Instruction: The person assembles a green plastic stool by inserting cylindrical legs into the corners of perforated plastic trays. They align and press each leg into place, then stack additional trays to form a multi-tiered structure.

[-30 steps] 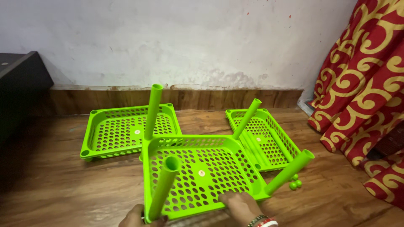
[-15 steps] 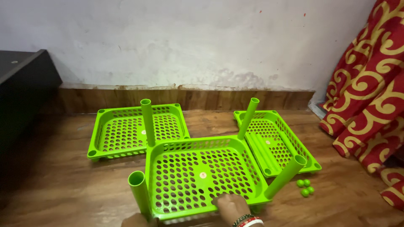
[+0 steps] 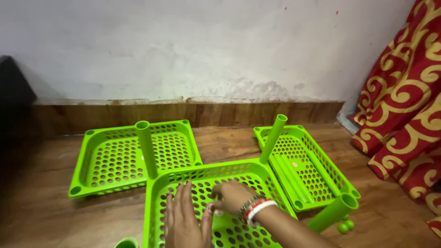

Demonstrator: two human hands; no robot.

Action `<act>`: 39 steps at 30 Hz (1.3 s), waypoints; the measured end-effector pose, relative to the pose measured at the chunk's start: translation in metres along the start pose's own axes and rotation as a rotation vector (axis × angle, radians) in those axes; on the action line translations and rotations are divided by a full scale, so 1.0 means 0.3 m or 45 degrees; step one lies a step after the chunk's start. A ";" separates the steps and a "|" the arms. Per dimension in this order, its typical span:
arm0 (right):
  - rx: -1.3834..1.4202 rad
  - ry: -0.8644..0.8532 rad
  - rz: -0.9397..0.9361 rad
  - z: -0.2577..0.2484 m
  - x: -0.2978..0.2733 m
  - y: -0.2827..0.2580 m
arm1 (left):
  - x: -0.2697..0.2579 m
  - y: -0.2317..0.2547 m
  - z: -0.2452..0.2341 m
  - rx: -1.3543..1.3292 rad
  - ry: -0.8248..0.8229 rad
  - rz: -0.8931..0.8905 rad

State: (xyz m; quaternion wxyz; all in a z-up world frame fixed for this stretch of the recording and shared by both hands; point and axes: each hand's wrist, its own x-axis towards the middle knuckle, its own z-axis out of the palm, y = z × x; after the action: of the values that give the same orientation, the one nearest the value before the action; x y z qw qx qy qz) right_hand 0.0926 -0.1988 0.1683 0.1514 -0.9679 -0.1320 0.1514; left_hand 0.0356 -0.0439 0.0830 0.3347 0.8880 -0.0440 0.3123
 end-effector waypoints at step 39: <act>0.425 0.837 0.169 -0.016 0.747 0.128 | 0.103 0.078 -0.112 0.204 0.043 0.011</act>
State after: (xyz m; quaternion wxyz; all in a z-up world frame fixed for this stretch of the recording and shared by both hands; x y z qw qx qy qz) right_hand 0.3082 -0.1677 0.1034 0.3311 -0.9333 0.0133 -0.1384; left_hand 0.0361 -0.0370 0.1339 0.2618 0.9063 -0.0172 0.3313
